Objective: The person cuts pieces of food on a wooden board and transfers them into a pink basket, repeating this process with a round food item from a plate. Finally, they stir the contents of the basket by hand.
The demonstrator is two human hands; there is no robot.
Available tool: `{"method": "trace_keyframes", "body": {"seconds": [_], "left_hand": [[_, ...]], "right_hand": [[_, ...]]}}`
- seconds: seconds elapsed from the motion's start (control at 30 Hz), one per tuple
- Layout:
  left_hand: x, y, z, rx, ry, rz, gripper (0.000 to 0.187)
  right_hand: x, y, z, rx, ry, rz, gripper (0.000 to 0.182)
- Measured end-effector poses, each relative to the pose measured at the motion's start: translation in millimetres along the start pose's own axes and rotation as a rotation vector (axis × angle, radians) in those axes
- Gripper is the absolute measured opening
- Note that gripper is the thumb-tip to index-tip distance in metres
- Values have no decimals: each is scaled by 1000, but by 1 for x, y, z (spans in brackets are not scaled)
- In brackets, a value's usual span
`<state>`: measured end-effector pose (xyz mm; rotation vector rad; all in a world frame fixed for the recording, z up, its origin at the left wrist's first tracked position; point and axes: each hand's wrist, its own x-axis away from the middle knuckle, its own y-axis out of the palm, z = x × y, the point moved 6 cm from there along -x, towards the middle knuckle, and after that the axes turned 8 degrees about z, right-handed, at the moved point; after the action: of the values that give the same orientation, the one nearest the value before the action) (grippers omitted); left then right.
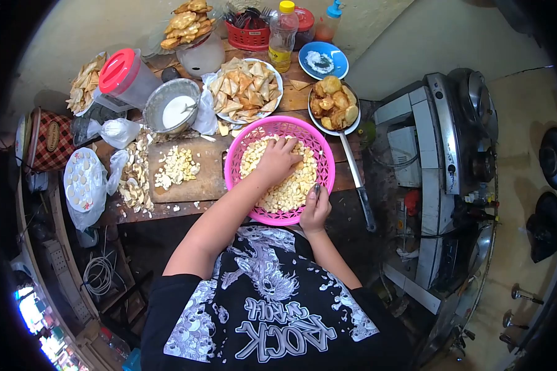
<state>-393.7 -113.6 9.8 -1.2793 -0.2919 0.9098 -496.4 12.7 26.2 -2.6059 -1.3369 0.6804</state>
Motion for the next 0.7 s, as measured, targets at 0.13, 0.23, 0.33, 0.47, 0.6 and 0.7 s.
{"method": "trace_keyframes", "body": {"seconds": [0.13,0.23,0.33,0.47,0.6,0.7], "left_hand": [[-1,0,-1,-22,2,-38,29],[-1,-7,-3,22,-20,-35,30],[1,-26,-7,186,-114,45,29],[13,-43,-27,433,-377,336,30],[27,-86,-22,532,-396,357,30],[51,-115,-26,809,-605,445,31]], "right_hand": [[0,0,-1,-13,8,-12,21],[0,-1,1,-4,-1,-5,21],[0,0,0,6,-12,-1,21],[-2,0,-5,20,-21,2,21],[-3,4,-2,60,-52,15,19],[-10,7,-17,174,21,-60,17]]}}
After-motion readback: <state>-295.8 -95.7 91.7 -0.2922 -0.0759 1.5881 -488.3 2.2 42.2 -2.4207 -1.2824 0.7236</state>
